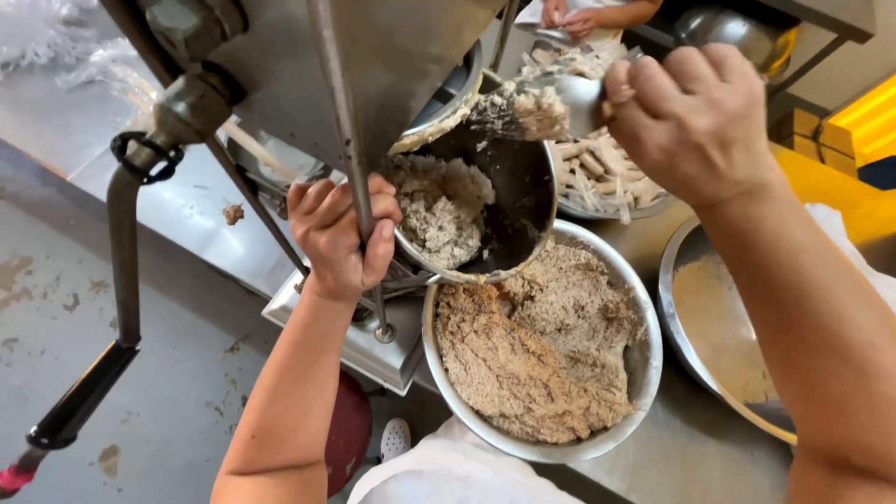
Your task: Filling a vertical stuffer machine with a meat-based mixture using a scoop and hands.
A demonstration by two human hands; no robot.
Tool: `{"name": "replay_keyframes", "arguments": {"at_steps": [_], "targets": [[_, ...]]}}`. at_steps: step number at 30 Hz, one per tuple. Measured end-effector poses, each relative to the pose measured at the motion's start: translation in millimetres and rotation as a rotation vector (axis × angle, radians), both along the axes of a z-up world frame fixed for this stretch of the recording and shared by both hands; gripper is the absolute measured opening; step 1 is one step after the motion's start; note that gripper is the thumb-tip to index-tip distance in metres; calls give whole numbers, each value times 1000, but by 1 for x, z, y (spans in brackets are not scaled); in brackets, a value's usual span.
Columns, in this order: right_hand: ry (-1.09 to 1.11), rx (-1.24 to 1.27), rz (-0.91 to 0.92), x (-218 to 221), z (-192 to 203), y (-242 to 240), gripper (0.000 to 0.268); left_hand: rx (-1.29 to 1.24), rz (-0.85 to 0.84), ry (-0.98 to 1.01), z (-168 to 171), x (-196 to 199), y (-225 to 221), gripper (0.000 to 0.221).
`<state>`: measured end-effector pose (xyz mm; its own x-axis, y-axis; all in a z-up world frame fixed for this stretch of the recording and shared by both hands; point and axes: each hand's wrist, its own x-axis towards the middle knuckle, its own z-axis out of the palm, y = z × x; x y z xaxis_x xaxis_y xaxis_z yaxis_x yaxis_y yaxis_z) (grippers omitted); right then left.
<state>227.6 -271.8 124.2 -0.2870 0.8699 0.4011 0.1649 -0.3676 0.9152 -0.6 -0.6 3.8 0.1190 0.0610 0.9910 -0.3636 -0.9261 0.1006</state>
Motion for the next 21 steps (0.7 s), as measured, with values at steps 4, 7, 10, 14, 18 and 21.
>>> {"name": "replay_keyframes", "arguments": {"at_steps": [4, 7, 10, 14, 18, 21], "targets": [[636, 115, 46, -19, -7, -66, 23, -1, 24, 16, 4, -3, -1, 49], [1256, 348, -137, -21, -64, -151, 18, -4, 25, 24, -7, -1, 2, 49], [1381, 329, -698, -35, -129, -224, 28, -34, -8, 19, -17, 5, 6, 48], [1424, -151, -1609, -115, -105, -182, 57, -52, -19, 2, -28, 10, 11, 50], [1277, -277, -1589, -134, -163, -222, 45, 11, -72, 27, -26, 7, 13, 57], [1133, -327, -1343, -133, -202, -227, 19, -42, -104, 36, -45, 6, 27, 61]]}}
